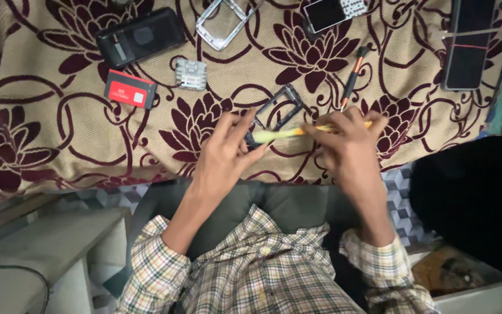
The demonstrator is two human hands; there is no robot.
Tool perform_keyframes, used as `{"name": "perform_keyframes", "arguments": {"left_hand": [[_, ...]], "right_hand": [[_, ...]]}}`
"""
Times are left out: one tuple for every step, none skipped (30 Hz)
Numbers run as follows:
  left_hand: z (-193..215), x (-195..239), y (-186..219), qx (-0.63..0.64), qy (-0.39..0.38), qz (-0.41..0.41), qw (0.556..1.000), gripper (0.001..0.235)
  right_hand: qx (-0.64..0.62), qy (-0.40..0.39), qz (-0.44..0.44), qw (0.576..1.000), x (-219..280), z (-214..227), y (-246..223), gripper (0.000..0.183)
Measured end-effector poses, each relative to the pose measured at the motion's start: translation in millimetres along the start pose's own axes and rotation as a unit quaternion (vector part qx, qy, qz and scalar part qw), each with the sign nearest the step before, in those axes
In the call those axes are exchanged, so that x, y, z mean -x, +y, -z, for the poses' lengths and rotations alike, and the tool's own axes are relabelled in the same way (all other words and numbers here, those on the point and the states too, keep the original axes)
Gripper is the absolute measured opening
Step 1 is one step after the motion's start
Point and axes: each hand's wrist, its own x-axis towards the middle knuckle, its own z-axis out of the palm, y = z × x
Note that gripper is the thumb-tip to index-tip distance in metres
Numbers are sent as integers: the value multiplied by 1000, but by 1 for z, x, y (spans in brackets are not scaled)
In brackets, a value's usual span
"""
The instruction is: The person cleans a black phone frame and a green circuit board using a screwdriver and a toothbrush. They scrub the frame and board, then place the frame aside and continue cleaning the circuit board.
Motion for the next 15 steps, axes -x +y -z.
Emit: {"name": "perform_keyframes", "arguments": {"left_hand": [[0, 1, 0, 6, -2, 0, 1000, 61], [0, 2, -1, 11, -5, 0, 1000, 62], [-1, 2, -2, 18, -7, 5, 1000, 62], [-2, 2, -3, 24, -10, 10, 1000, 62], [-1, 2, -4, 28, -11, 14, 999, 63], [-2, 3, -3, 27, -7, 14, 1000, 63], [-1, 3, -3, 24, -5, 12, 1000, 63], [-1, 2, -2, 21, -3, 10, 1000, 64], [0, 1, -1, 24, 1, 8, 1000, 65], [0, -2, -1, 26, 5, 6, 1000, 66], [-1, 1, 0, 32, 8, 9, 999, 67], [-4, 2, -1, 22, 13, 1, 1000, 65], [-4, 3, -2, 10, 19, -3, 1000, 63], [-4, 7, -1, -3, 26, -7, 1000, 62], [-4, 6, -1, 9, 30, -4, 999, 60]], "right_hand": [[0, -5, 1, 1000, 1, 5, 4, 51], [0, 14, -29, 999, 2, 11, 9, 43], [1, 31, -59, 998, 3, 16, 13, 36], [3, 49, -89, 995, 4, 17, 13, 29], [-4, 67, -80, 995, 4, 16, 13, 31], [-10, 84, -72, 994, 5, 13, 12, 32], [-18, 103, -64, 992, 4, 7, 9, 34], [-36, 84, -44, 995, 5, 0, 6, 38], [-54, 67, -24, 996, 6, -7, 2, 41], [-71, 50, -3, 996, 5, -12, 3, 45], [-74, 69, -27, 994, 8, -16, 5, 41], [-77, 88, -52, 992, 12, -18, 8, 36], [-83, 105, -74, 988, 15, -19, 11, 32], [-68, 121, -96, 986, 19, -19, 14, 36], [-48, 143, -119, 981, 20, -17, 20, 39]]}}
